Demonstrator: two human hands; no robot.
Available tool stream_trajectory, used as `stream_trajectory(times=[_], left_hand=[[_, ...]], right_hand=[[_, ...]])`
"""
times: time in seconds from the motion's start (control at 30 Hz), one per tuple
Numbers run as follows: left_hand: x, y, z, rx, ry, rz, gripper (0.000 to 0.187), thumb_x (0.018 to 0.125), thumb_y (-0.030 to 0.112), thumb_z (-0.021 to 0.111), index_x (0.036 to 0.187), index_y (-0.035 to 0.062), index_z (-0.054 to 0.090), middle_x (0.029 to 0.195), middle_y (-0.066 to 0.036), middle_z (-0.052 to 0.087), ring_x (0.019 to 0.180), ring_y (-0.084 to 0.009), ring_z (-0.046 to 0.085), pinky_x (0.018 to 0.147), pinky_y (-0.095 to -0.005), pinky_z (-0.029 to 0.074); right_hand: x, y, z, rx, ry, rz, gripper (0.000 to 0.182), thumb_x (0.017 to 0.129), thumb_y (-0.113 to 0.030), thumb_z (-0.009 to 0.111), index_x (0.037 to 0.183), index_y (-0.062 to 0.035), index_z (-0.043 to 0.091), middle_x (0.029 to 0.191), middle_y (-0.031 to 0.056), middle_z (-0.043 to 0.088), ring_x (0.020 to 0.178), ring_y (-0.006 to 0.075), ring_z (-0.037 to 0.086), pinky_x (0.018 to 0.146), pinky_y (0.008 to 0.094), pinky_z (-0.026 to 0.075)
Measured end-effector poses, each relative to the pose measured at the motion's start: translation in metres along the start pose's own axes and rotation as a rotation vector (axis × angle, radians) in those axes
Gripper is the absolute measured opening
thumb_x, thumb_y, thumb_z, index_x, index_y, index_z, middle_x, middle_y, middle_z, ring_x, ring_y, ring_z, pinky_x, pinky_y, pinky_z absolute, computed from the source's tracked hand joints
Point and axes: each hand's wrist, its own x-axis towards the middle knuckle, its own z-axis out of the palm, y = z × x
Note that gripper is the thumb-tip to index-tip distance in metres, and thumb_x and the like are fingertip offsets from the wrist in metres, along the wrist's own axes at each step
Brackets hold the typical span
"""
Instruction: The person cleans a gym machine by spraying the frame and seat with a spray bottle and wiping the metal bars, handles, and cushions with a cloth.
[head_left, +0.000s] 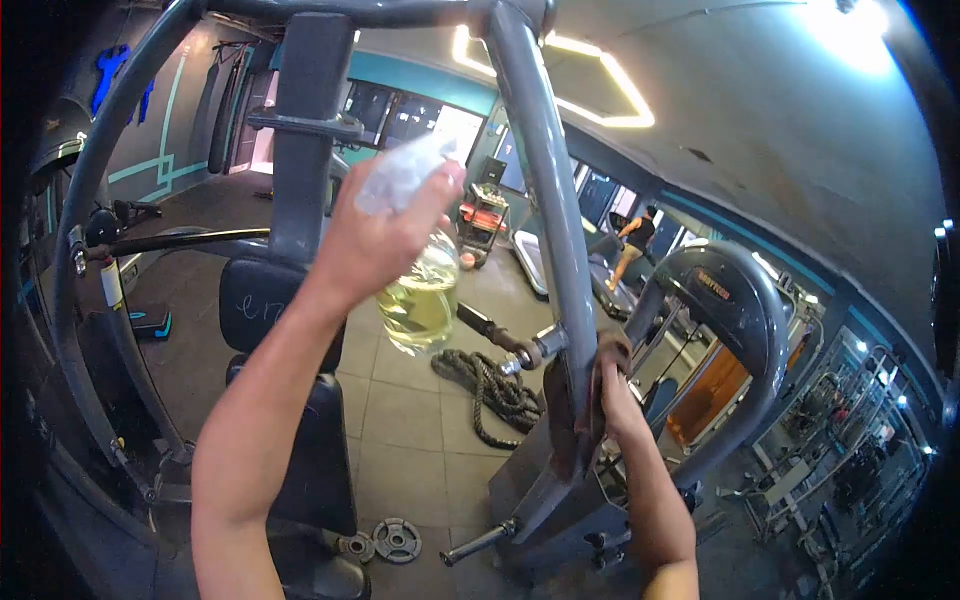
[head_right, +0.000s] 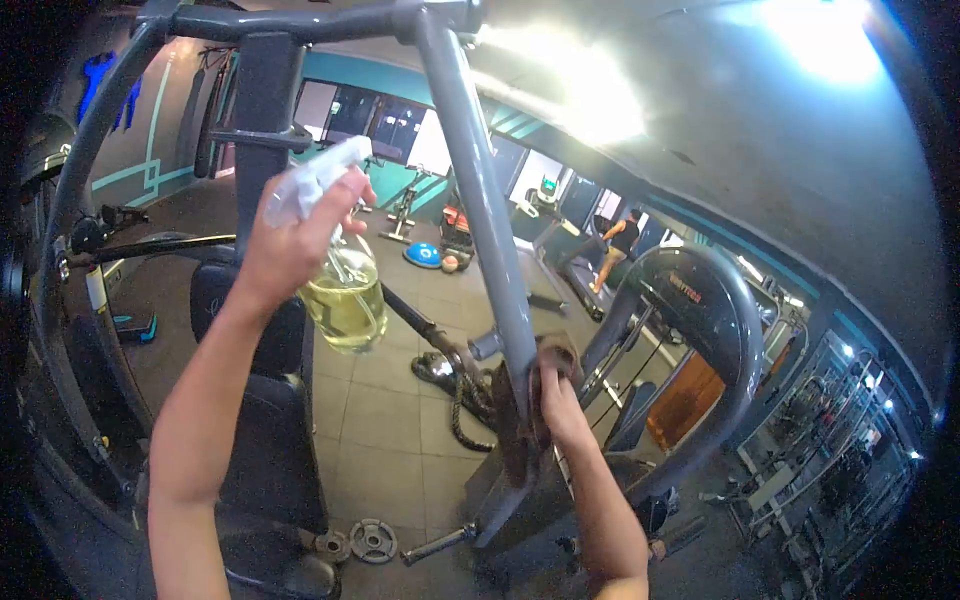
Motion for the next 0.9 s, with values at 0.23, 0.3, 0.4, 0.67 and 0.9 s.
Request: stream_trajectory(times=[0.23, 0.3, 0.4, 0.67, 0.9], left_hand=[[-0.010, 0.007, 0.006, -0.035, 0.068, -0.071, 0.032, 0.096, 0.023, 0.060, 0.115, -0.0023, 0.065, 0.095, -0.007, 0.068, 0.084, -0.0123, 0.065, 0.068, -0.0283, 0.058], [-0.017, 0.015, 0.005, -0.012, 0.059, -0.087, 0.032, 0.097, 0.024, 0.059, 0.115, -0.0022, 0.065, 0.095, -0.007, 0.068, 0.084, -0.0118, 0.065, 0.068, -0.0281, 0.057], [-0.027, 0.029, -0.001, 0.034, 0.051, -0.077, 0.034, 0.097, 0.027, 0.058, 0.113, -0.0021, 0.065, 0.092, -0.006, 0.067, 0.083, -0.0106, 0.064, 0.068, -0.0278, 0.056], [-0.055, 0.040, -0.016, 0.072, 0.044, -0.182, 0.032, 0.096, 0.025, 0.060, 0.113, -0.0018, 0.065, 0.091, -0.006, 0.067, 0.081, -0.0101, 0.063, 0.068, -0.0274, 0.057], [-0.046, 0.037, 0.023, 0.043, -0.110, -0.173, 0.040, 0.088, 0.032, 0.073, 0.108, -0.0024, 0.064, 0.090, -0.005, 0.064, 0.083, -0.0100, 0.061, 0.072, -0.0267, 0.054]], right_hand=[[0.044, -0.182, 0.045, 0.053, -0.167, -0.583, 0.058, 0.093, -0.042, 0.059, 0.132, -0.0011, 0.048, 0.112, 0.0101, 0.057, 0.100, 0.0189, 0.055, 0.084, 0.0339, 0.047], [0.052, -0.205, 0.056, -0.271, 0.017, -0.841, 0.076, 0.085, -0.040, 0.067, 0.142, 0.0001, 0.038, 0.121, 0.0231, 0.053, 0.113, 0.0323, 0.055, 0.095, 0.0386, 0.046], [0.042, -0.216, 0.046, -0.488, -0.001, -0.883, 0.104, 0.077, -0.050, 0.074, 0.151, 0.0024, 0.022, 0.146, 0.0355, 0.030, 0.134, 0.0426, 0.041, 0.109, 0.0414, 0.037], [0.027, -0.133, 0.031, 0.033, -0.145, -0.974, 0.078, 0.095, -0.042, 0.059, 0.150, 0.0029, 0.027, 0.148, 0.0254, 0.036, 0.139, 0.0293, 0.036, 0.114, 0.0378, 0.028], [0.063, -0.168, 0.002, -0.062, -0.164, -0.777, 0.058, 0.094, -0.017, 0.053, 0.147, -0.0053, 0.036, 0.127, 0.0197, 0.060, 0.110, 0.0291, 0.062, 0.093, 0.0378, 0.049]])
